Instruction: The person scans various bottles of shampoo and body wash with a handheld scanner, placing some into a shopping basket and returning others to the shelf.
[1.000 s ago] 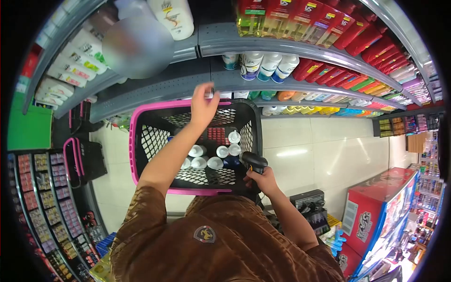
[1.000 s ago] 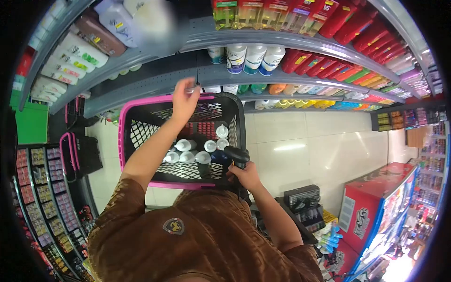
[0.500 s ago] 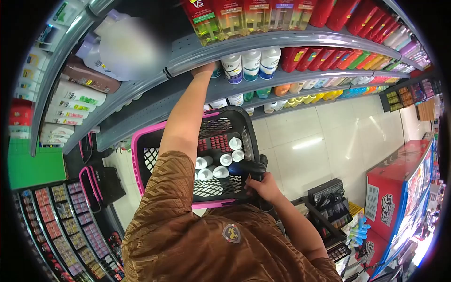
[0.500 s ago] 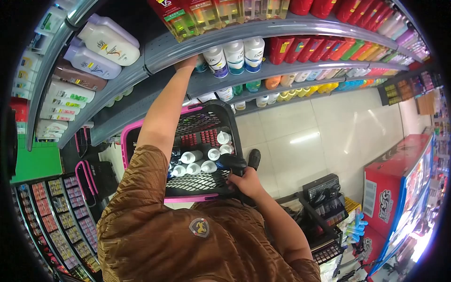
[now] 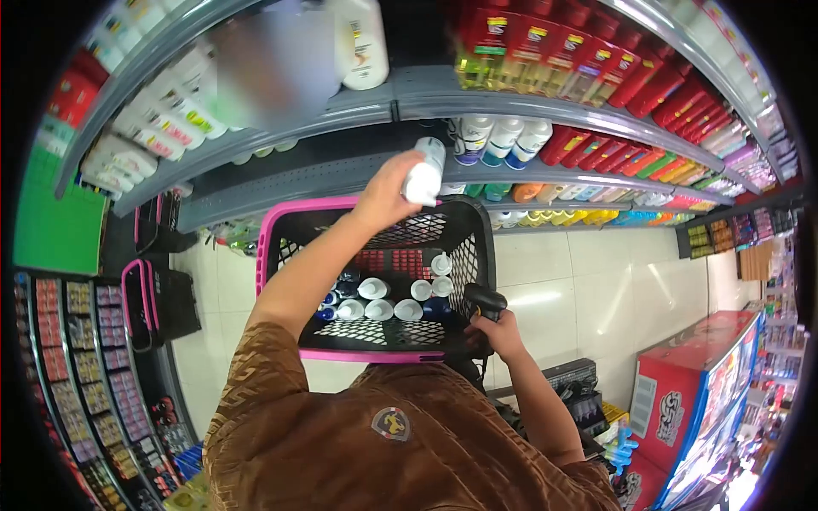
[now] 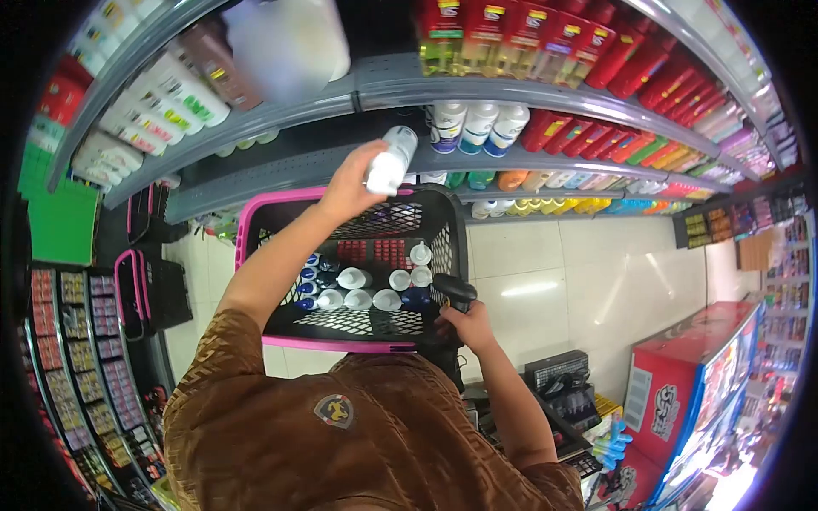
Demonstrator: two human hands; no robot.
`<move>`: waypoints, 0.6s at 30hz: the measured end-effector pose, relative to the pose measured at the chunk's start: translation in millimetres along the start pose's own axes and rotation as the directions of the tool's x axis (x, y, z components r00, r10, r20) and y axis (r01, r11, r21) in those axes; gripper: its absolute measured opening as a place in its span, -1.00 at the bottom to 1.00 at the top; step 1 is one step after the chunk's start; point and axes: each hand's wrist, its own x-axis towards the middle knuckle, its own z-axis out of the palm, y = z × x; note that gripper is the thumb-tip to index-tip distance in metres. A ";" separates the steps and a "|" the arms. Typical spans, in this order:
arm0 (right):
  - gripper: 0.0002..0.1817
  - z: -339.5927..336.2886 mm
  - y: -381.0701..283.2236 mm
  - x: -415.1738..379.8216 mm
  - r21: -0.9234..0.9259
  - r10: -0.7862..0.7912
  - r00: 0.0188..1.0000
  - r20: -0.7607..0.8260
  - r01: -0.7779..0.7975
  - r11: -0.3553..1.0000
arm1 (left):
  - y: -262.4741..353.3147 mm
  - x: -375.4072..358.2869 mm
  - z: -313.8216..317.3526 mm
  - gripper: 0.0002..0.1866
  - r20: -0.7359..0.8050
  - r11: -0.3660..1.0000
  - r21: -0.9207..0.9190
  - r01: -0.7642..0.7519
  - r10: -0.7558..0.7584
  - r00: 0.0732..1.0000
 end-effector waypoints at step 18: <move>-0.82 19.4 -3.2 -6.9 -0.144 -0.035 0.979 -0.201 0.006 0.990 | 37.3 -155.2 -42.9 -0.50 0.428 -0.114 -0.778 0.618 -0.816 0.389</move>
